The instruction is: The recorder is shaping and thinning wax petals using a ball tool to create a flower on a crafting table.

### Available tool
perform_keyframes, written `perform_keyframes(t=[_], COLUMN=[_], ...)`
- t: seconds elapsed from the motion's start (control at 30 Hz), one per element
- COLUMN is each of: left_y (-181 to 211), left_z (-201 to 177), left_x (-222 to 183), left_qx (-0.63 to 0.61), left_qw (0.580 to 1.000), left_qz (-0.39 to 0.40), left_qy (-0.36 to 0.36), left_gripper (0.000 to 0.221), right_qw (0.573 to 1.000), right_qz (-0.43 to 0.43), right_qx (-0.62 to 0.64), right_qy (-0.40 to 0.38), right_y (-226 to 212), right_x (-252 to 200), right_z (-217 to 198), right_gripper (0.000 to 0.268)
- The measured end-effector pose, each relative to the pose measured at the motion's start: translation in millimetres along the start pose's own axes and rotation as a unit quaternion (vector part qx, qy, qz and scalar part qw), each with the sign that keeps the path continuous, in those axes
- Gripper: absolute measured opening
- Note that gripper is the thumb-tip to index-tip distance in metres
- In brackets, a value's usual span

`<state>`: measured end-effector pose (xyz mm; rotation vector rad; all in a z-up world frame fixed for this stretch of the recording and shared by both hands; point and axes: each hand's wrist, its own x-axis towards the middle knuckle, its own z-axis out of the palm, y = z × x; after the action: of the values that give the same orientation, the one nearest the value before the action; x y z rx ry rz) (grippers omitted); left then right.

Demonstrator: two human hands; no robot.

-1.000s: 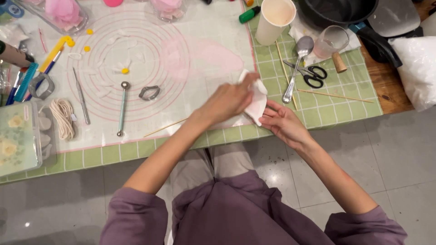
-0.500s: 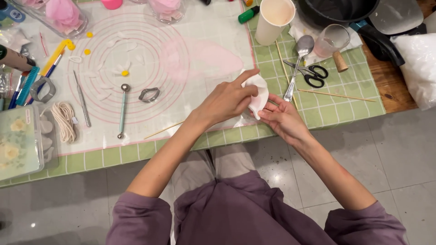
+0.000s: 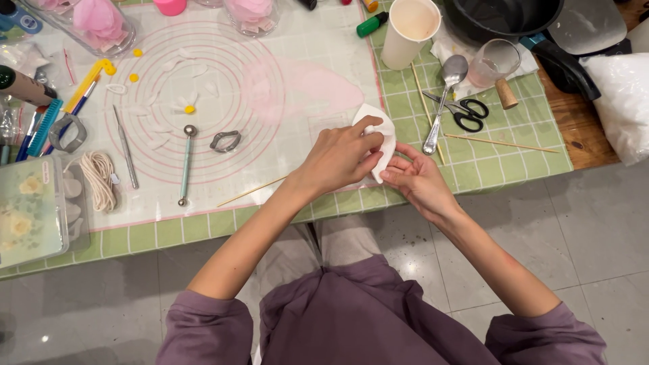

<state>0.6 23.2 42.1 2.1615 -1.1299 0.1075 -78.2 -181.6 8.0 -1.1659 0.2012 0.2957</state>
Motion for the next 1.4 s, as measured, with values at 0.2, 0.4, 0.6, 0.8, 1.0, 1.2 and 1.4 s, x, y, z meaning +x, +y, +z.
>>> perform_keyframes(t=[0.2,0.4,0.6,0.8,1.0,1.2,1.4], left_y=[2.0,-3.6,-4.6,-4.5,2.2,-5.4,7.9], left_z=[6.6,-4.1,-4.6,3.0,8.0,28.6,28.1], left_x=[0.4,6.1,6.2,9.4,9.6,1.0,-1.0], left_qx=[-0.011,-0.058,-0.080,-0.067,-0.046,0.010,-0.024], left_qw=[0.999,0.996,0.992,0.993,0.998,1.000,0.998], left_qz=[0.011,-0.025,-0.030,-0.057,-0.013,0.007,0.003], left_qy=[0.050,0.067,0.098,0.080,0.045,0.003,-0.057], left_gripper=[0.014,0.017,0.020,0.018,0.018,0.025,0.039], right_qw=[1.000,0.975,0.813,0.962,0.982,0.984,0.994], right_qz=[-0.002,-0.071,-0.266,-0.014,0.118,0.092,-0.009], right_qx=[-0.011,-0.209,-0.492,-0.267,0.117,0.142,0.044], right_qy=[0.021,0.036,0.163,0.061,-0.093,-0.048,0.098], right_y=[6.0,10.6,-20.4,-5.4,-12.6,8.8,-26.9], right_x=[-3.6,-8.1,-33.4,1.8,23.5,35.8,-9.4], right_z=[-15.8,-38.2,-0.2,-50.7,-23.0,-42.9,-54.5], right_gripper=[0.065,0.075,0.026,0.044,0.051,0.039,0.050])
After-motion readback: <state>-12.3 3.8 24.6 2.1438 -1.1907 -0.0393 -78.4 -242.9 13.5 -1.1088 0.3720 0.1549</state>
